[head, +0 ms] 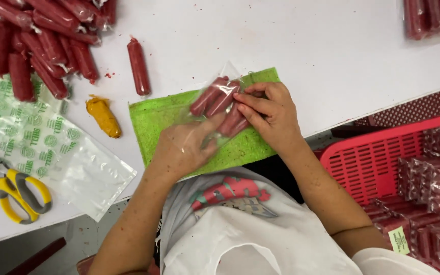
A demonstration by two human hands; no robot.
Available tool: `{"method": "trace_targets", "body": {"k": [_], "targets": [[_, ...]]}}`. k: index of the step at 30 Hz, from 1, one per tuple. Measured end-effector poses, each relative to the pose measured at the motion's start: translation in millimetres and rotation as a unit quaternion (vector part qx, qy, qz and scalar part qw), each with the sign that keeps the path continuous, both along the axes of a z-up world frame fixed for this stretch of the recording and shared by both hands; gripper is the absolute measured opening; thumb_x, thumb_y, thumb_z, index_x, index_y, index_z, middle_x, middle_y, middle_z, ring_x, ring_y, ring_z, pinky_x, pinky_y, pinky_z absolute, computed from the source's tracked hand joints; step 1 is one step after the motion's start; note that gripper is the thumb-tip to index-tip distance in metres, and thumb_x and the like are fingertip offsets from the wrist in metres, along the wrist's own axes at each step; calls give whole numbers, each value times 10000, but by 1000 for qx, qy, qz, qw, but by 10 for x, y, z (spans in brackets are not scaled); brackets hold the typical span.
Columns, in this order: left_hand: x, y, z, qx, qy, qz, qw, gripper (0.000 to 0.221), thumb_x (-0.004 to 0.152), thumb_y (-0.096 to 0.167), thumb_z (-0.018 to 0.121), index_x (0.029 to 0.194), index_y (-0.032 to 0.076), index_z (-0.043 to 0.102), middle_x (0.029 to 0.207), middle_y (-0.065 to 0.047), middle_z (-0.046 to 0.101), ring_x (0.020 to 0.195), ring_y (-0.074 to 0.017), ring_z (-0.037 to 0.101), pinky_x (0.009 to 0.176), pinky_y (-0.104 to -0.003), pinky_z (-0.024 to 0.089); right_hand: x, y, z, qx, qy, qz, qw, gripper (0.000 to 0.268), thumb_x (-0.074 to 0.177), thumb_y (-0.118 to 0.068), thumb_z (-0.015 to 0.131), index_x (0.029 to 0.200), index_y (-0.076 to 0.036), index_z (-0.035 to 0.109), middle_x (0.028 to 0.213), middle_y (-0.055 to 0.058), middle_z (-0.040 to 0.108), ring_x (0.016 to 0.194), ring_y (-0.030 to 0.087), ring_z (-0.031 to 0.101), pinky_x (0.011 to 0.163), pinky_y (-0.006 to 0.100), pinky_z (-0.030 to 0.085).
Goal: A person is manually bagging small red sausages into clear plastic bags on a production line.
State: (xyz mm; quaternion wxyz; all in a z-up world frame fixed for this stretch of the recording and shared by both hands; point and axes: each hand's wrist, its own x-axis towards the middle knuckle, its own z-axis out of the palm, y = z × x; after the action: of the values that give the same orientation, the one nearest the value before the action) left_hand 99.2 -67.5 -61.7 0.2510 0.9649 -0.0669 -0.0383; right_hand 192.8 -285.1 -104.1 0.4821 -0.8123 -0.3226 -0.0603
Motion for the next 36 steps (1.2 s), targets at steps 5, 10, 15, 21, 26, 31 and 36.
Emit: {"method": "trace_targets", "body": {"k": [5,10,15,21,26,31,36], "targets": [[77,74,321,-20,189,1,982,566,848,575,576,1375,372,602,978,-179,758,954,-440,712,825,-604,553,21,88,48,-36,-65,46,996,319,976,-248,714,1289,-188,716,1420,148,570,1290,403,512,1062,529,395],[-110,30,23,10,27,-8,1000,449,965,346,616,1411,366,568,821,-131,737,740,-334,728,655,-464,594,13,46,-68,-175,-29,56,982,580,1052,-286,536,1596,-169,372,1503,106,553,1483,359,330,1070,554,294],[-358,960,53,-45,118,60,990,335,908,202,629,1233,277,667,930,-136,721,961,-391,698,815,-500,559,34,59,-18,-191,-18,58,980,610,1057,-337,514,1605,-137,336,1497,140,545,1487,391,307,1069,577,282],[510,827,71,57,-9,250,967,581,984,196,658,1493,34,430,1225,-206,581,1157,-361,499,966,-493,428,-14,65,140,-212,-2,65,975,584,1098,-447,346,1595,-144,293,1476,120,594,1534,320,285,1049,521,321],[-130,890,4,71,-173,167,968,503,868,50,675,1365,25,599,1006,-179,660,932,-391,568,815,-483,469,-66,51,191,-226,19,68,972,633,1090,-526,247,1597,-147,257,1444,189,602,1536,327,272,1095,602,320],[-1348,567,339,-246,60,376,891,355,838,166,764,1190,133,741,1069,-59,782,965,-111,710,920,-230,536,-83,27,122,-141,30,32,989,609,1046,-329,619,1570,-167,352,1507,126,559,1503,324,380,1192,514,328],[-1078,111,-88,-210,-103,237,943,248,918,102,723,1166,94,713,1086,-84,737,973,-219,677,896,-324,521,-63,34,52,-179,18,39,983,615,1080,-431,486,1604,-223,241,1595,182,443,1509,344,369,1186,576,282]]}}
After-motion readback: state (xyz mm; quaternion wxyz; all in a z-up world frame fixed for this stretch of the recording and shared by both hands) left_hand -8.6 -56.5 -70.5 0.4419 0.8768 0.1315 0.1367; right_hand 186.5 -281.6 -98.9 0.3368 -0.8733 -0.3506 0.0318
